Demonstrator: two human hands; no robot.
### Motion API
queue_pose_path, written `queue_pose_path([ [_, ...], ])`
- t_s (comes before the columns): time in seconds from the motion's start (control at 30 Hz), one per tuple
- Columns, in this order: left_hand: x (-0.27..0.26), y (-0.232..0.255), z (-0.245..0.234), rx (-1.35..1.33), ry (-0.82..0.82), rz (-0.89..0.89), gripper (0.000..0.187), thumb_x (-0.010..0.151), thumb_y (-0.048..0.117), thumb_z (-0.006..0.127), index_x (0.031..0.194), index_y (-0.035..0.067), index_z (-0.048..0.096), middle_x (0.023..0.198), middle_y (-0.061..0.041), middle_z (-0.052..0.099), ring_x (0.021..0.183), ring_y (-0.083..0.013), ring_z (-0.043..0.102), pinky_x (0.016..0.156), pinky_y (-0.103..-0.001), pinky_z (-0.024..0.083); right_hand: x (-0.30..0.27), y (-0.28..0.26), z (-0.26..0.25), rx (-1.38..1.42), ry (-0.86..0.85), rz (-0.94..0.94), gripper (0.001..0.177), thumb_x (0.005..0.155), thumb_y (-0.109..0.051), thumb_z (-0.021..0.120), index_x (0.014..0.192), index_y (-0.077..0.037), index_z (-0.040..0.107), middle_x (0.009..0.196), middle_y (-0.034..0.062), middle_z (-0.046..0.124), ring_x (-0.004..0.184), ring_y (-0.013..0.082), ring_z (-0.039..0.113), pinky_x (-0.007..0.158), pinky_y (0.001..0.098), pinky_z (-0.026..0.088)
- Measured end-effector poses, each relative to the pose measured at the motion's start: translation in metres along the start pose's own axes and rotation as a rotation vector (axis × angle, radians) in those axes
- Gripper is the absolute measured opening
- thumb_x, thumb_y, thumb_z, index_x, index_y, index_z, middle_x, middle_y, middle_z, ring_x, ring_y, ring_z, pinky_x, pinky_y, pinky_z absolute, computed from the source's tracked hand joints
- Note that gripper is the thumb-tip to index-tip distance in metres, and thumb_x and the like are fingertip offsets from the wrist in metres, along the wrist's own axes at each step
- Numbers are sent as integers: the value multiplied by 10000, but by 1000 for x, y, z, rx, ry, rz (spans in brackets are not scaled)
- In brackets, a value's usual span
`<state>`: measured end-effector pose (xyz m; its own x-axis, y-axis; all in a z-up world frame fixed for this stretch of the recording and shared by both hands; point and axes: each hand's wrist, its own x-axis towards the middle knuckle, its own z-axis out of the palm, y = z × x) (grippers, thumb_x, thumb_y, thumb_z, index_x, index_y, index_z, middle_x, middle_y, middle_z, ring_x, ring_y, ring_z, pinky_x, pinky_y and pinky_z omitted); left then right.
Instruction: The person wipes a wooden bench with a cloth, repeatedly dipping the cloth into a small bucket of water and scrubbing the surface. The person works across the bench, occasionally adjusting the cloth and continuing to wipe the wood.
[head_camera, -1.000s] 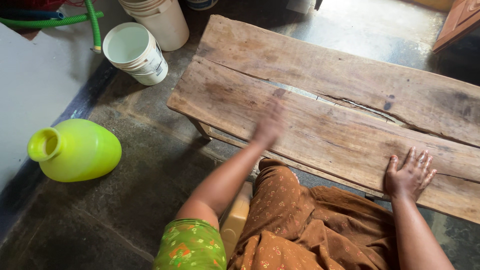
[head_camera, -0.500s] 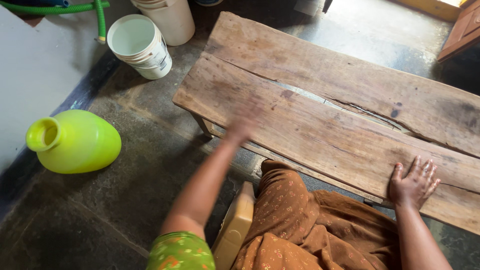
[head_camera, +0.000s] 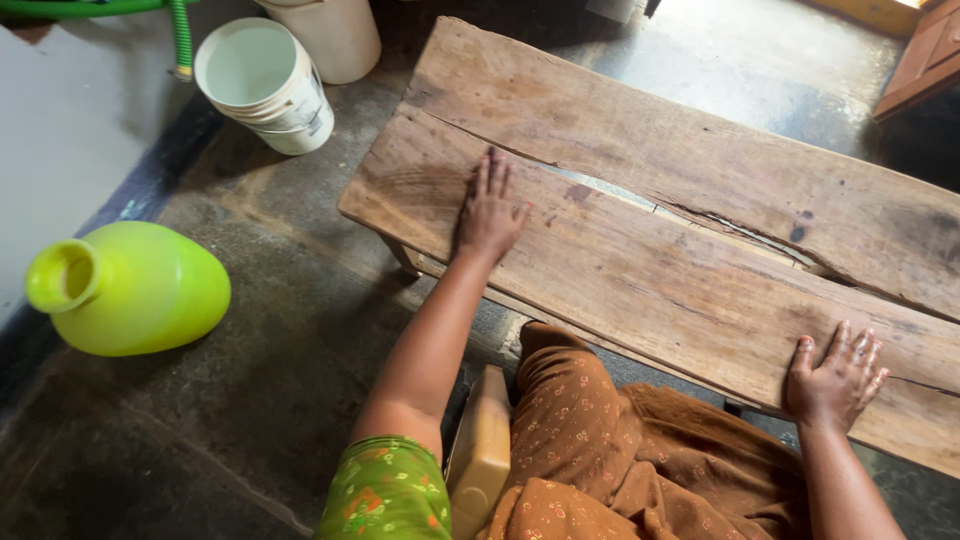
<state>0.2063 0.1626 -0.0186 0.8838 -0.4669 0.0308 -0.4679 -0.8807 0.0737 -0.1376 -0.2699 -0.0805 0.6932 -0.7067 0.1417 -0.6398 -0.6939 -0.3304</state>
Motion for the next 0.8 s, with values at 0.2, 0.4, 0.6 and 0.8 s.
queue_pose_path([
  [0.2, 41, -65, 12, -373, -1, -44, 600, 1082, 375, 276, 1631, 140, 213, 1720, -54, 145, 1594, -251, 145, 1297, -429, 84, -1, -3, -3, -17, -12, -1, 721, 1029, -519, 416, 1621, -115, 342, 1714, 196, 209, 1601, 320, 108, 1263, 526, 12],
  [0.4, 66, -149, 27, -176, 178, -281, 581, 1083, 333, 388, 1637, 224, 246, 1693, -77, 209, 1569, -310, 192, 1280, -480, 141, 0, -3, -3, -24, -9, -3, 720, 1035, -521, 422, 1626, -116, 345, 1707, 198, 226, 1599, 323, 128, 1267, 530, 24],
  [0.6, 72, -163, 50, -460, 168, -785, 558, 1101, 328, 389, 1631, 189, 281, 1663, -151, 321, 1500, -369, 358, 1209, -478, 356, -2, 0, 0, -21, 12, -24, 706, 1042, -501, 448, 1618, -99, 374, 1714, 203, 244, 1601, 333, 155, 1270, 541, 42],
  [0.8, 30, -188, 61, -162, 382, -501, 469, 1123, 238, 426, 1583, 159, 377, 1650, -139, 344, 1481, -407, 350, 1228, -515, 304, -1, -1, -2, -10, 10, -21, 711, 1037, -504, 443, 1625, -114, 357, 1715, 199, 233, 1606, 317, 140, 1272, 533, 23],
])
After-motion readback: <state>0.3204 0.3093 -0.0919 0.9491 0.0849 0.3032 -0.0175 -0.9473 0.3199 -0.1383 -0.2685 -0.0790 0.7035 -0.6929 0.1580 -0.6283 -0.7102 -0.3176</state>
